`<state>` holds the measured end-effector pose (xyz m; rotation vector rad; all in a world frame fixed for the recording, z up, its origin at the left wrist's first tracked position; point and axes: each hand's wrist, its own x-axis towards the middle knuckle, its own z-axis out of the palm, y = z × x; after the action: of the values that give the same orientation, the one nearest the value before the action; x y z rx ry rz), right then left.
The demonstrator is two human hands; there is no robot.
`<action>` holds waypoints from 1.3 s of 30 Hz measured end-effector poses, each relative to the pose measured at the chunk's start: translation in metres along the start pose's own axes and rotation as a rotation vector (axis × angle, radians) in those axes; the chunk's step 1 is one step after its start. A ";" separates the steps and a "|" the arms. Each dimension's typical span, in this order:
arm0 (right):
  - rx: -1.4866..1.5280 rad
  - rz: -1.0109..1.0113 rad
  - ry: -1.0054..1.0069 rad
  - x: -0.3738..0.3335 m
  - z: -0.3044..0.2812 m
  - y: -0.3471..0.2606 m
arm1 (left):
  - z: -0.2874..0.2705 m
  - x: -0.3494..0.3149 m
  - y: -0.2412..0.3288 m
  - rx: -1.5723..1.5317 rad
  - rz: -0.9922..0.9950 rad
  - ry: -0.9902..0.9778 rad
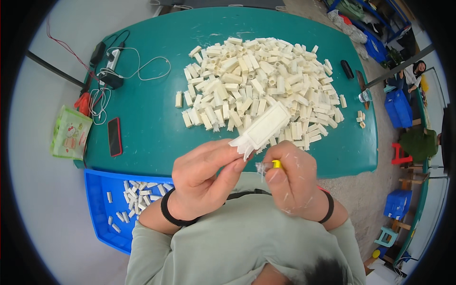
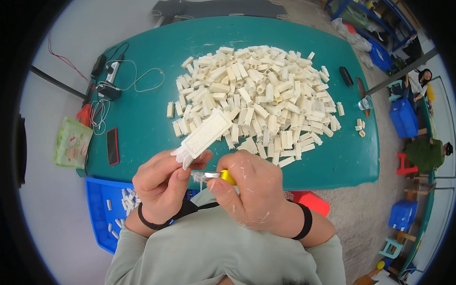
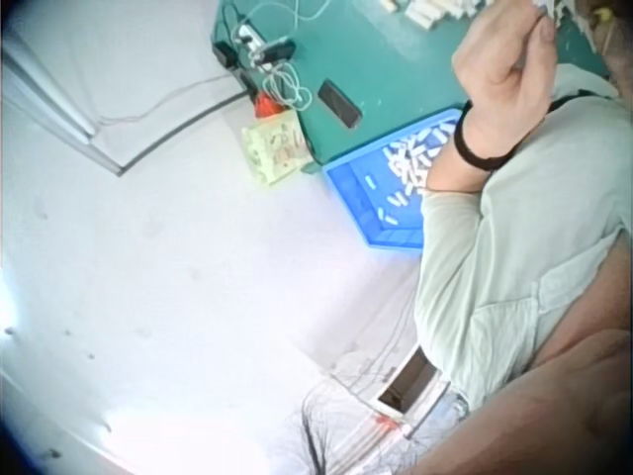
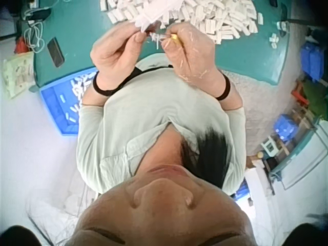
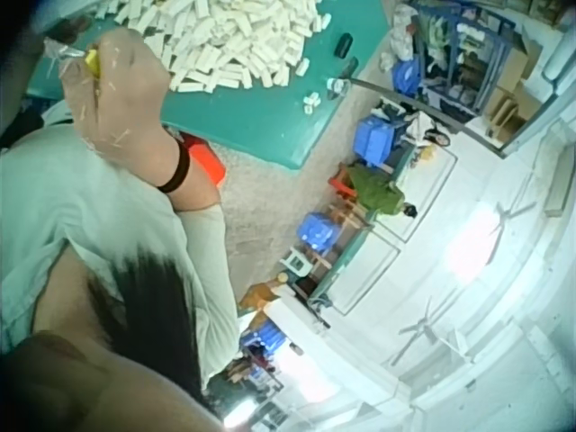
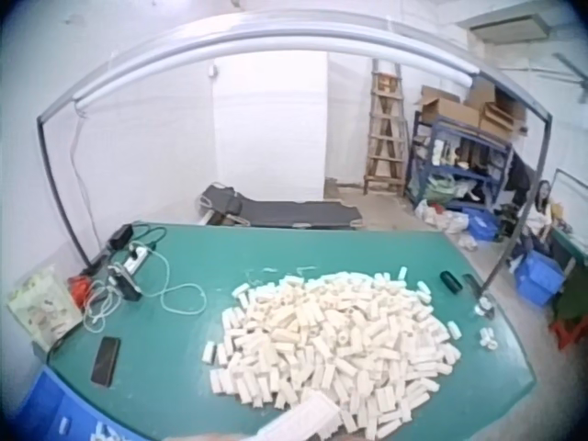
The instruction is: The person uses a yellow utility knife to trim the edges of small white plastic pieces. They pick up each piece from a large pile on a green table, carefully shave off excess material, and place the finished piece into a blue bin. The process is repeated continuously throughout the video.
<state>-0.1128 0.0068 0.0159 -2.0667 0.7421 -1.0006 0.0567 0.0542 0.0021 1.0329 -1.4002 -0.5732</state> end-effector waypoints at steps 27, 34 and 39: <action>-0.066 -0.047 0.008 0.003 0.005 0.000 | 0.001 -0.002 0.005 0.184 0.177 0.038; -0.085 -0.064 0.012 0.002 0.005 -0.001 | 0.001 -0.004 0.007 0.185 0.180 0.037; -0.127 -0.077 0.059 0.001 0.007 0.000 | 0.003 -0.005 0.005 0.183 0.177 0.054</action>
<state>-0.1071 0.0084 0.0129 -2.1974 0.7788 -1.0868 0.0520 0.0602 0.0037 1.0477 -1.4990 -0.2889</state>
